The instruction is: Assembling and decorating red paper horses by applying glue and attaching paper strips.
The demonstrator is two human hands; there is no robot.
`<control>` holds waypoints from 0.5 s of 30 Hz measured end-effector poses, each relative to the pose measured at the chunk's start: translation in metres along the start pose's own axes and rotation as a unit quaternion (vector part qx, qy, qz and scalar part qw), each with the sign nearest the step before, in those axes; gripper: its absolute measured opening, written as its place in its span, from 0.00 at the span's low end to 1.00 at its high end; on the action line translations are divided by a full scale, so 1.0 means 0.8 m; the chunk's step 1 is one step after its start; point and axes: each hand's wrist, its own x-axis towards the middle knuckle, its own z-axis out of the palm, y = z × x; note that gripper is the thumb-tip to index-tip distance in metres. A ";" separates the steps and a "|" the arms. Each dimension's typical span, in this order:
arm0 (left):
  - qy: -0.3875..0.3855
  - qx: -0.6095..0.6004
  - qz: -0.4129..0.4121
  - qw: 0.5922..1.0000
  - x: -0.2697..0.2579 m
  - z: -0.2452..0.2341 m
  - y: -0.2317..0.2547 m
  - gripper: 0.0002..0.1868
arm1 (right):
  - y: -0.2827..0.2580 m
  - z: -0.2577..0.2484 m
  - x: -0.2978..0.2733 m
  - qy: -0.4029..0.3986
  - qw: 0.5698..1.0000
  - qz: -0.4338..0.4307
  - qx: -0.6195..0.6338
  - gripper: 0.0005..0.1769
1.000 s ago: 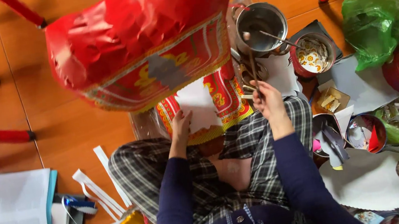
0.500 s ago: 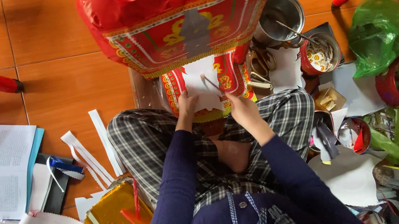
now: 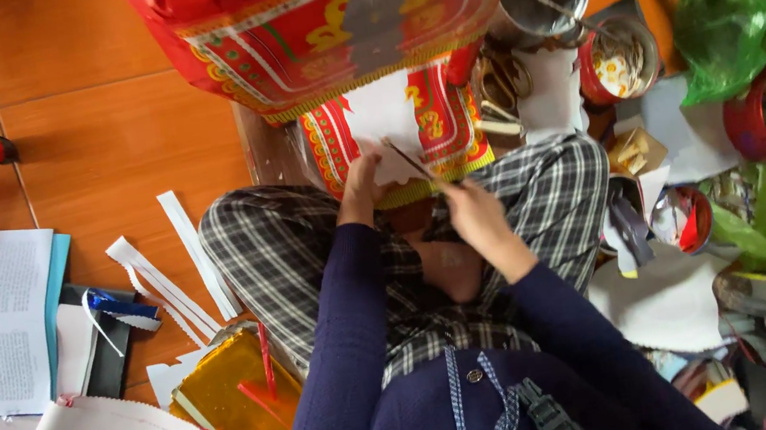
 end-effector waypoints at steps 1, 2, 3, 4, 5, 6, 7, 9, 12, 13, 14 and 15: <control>-0.021 0.011 -0.048 0.999 0.005 0.017 -0.016 0.43 | 0.026 0.010 -0.017 0.025 0.997 0.001 -0.079 0.20; -0.030 0.010 -0.052 0.998 0.008 -0.003 0.018 0.43 | 0.022 0.006 -0.030 0.020 0.997 0.009 -0.076 0.20; 0.057 -0.299 -0.331 0.893 0.014 -0.024 0.051 0.38 | 0.016 0.003 -0.042 -0.008 0.999 0.030 -0.011 0.19; 0.139 -0.546 -0.550 0.617 0.022 -0.045 0.085 0.35 | 0.011 -0.001 -0.055 -0.034 0.997 0.052 0.055 0.18; 0.135 -0.541 -0.554 0.618 0.022 -0.025 0.059 0.35 | 0.001 0.001 -0.060 -0.034 0.996 0.059 0.060 0.18; 0.155 -0.531 -0.550 0.626 0.021 -0.006 0.034 0.38 | -0.010 0.002 -0.066 -0.047 0.990 0.075 0.107 0.18; 0.175 -0.522 -0.543 0.634 0.026 0.012 0.009 0.42 | -0.020 0.002 -0.068 -0.058 0.982 0.089 0.153 0.18; 0.184 -0.513 -0.559 0.625 0.035 -0.005 0.029 0.40 | -0.013 0.002 -0.072 -0.050 0.982 0.087 0.162 0.18; 0.189 -0.499 -0.571 0.623 0.028 0.002 -0.001 0.38 | 0.014 0.000 -0.080 -0.048 0.984 0.098 0.141 0.19; 0.185 -0.495 -0.569 0.630 0.024 0.011 -0.020 0.38 | 0.028 -0.004 -0.083 -0.053 0.986 0.114 0.112 0.20; 0.182 -0.494 -0.568 0.633 0.021 -0.005 0.008 0.38 | 0.016 -0.028 -0.085 -0.050 0.985 0.115 0.114 0.20; 0.177 -0.490 -0.563 0.642 0.021 -0.022 0.035 0.39 | 0.006 -0.053 -0.084 -0.048 0.986 0.118 0.107 0.22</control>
